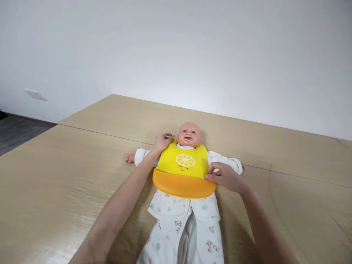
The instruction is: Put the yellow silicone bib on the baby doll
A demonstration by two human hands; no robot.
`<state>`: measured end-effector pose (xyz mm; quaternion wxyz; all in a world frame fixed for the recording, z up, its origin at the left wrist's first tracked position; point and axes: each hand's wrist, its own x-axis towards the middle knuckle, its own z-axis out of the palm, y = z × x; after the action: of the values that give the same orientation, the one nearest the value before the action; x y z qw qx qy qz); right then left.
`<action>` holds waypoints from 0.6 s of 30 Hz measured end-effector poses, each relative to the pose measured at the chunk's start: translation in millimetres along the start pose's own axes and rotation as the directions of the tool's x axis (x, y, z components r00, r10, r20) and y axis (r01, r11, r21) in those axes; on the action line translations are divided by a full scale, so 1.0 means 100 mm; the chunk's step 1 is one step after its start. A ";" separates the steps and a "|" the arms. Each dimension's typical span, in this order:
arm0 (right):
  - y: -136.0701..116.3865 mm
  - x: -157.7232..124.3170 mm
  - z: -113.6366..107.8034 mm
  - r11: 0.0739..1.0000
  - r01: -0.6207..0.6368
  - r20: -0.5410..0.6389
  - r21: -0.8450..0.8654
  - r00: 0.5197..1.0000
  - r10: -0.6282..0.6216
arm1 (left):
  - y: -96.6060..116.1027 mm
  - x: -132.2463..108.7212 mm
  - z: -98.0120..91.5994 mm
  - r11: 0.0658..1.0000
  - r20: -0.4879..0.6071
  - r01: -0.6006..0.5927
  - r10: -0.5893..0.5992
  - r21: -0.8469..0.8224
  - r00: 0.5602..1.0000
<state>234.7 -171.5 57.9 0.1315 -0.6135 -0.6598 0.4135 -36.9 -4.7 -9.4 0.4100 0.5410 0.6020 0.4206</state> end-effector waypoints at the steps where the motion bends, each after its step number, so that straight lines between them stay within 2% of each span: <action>1: -0.03 -0.01 -0.01 0.999 -0.025 0.051 0.038 0.998 0.023 | 0.02 -0.01 0.00 1.000 0.003 -0.002 0.002 -0.003 1.000; 3: -0.07 -0.03 -0.03 0.996 -0.051 0.121 0.080 0.992 0.042 | 0.05 -0.02 0.01 1.000 0.016 0.003 -0.003 -0.006 1.000; 6: -0.10 -0.08 -0.05 0.999 -0.016 0.190 0.029 0.982 0.010 | 0.10 -0.05 0.01 1.000 0.057 0.014 -0.013 -0.013 0.998; 11: -0.08 -0.06 -0.06 0.999 -0.033 0.311 -0.016 0.950 0.036 | 0.09 -0.05 -0.02 0.997 0.133 -0.076 0.071 0.030 0.989; 15: -0.05 -0.02 -0.03 0.993 -0.114 0.359 0.041 0.929 0.092 | 0.06 -0.04 -0.05 0.997 0.103 -0.045 0.039 0.057 0.994; 18: -0.09 -0.06 -0.03 0.993 -0.113 0.364 0.035 0.927 0.092 | 0.07 -0.07 -0.06 0.999 0.086 -0.014 0.011 0.038 0.996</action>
<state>232.1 -175.3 67.7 0.0030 -0.5567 -0.6280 0.5438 -40.0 -11.8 -0.7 0.4224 0.5700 0.5885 0.3877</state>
